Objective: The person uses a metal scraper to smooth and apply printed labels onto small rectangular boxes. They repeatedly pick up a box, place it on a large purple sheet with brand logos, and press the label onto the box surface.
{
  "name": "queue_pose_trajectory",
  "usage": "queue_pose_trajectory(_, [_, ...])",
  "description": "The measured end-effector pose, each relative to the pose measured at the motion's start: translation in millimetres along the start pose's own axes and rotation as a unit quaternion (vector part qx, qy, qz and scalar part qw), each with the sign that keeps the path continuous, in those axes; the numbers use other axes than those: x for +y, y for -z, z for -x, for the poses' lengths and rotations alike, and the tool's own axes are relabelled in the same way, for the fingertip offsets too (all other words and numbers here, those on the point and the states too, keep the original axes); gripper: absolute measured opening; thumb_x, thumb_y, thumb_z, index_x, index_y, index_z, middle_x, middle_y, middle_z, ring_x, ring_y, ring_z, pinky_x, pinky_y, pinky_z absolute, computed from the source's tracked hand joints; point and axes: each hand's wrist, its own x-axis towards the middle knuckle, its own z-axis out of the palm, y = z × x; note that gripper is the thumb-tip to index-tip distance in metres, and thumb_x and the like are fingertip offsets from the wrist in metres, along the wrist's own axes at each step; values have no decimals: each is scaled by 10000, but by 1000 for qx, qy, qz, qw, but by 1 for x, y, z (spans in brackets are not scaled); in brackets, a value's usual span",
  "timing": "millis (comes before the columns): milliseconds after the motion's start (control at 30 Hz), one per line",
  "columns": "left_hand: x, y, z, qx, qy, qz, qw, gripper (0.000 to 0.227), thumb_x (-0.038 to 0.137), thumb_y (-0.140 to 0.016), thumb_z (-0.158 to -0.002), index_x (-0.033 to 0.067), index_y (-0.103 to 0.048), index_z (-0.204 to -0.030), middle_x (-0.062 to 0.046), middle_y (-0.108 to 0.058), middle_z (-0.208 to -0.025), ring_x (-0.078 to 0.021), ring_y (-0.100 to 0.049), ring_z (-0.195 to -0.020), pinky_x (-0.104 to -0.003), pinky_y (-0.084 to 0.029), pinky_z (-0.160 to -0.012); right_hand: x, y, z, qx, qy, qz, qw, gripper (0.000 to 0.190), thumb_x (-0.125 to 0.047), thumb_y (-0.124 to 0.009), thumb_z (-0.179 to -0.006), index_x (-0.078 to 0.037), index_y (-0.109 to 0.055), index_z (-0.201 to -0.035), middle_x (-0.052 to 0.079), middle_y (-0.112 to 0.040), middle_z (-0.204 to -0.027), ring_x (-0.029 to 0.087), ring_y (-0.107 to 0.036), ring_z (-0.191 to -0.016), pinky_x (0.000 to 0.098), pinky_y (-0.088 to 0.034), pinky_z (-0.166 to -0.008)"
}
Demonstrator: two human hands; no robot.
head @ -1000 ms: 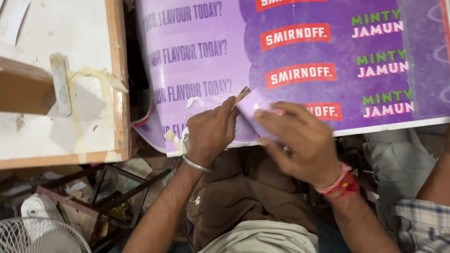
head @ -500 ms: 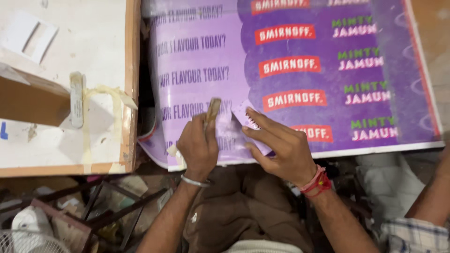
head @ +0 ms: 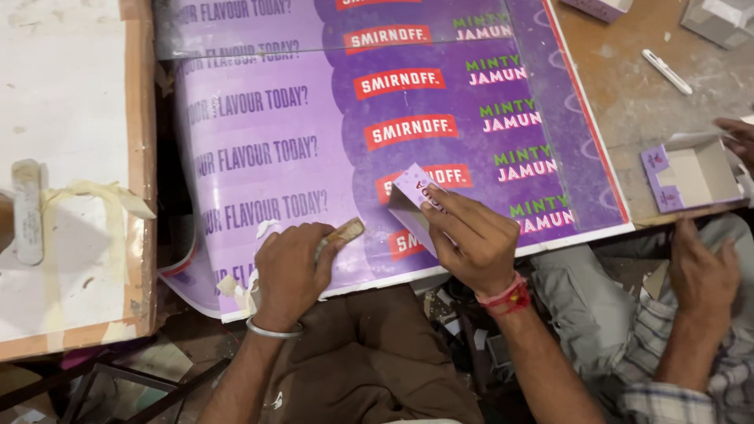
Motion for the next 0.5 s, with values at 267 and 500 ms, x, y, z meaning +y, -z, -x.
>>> queue_pose_trajectory(267, [28,-31,-14,4,-4,41,999,144,196,-708,-880,131,-745,-1004,-68,-626,-782,-294,-619,-724,-434,-455,-638,2,-2,14,-46,-138,-141,979,212,-84,-728,-923,-21,-773,-1121,186,-737,-1270,265,-783,-1075,314,-627,-859])
queue_pose_trajectory(500, [47,-54,-19,63,15,53,997,188,114,-670,-901,169,-758,-1057,-64,-551,-736,-275,-571,-677,-426,-438,-573,15,3,20,-88,-169,-197,962,267,-44,-722,-918,-10,-752,-1181,223,-697,-1334,294,-730,-1209,336,-598,-998])
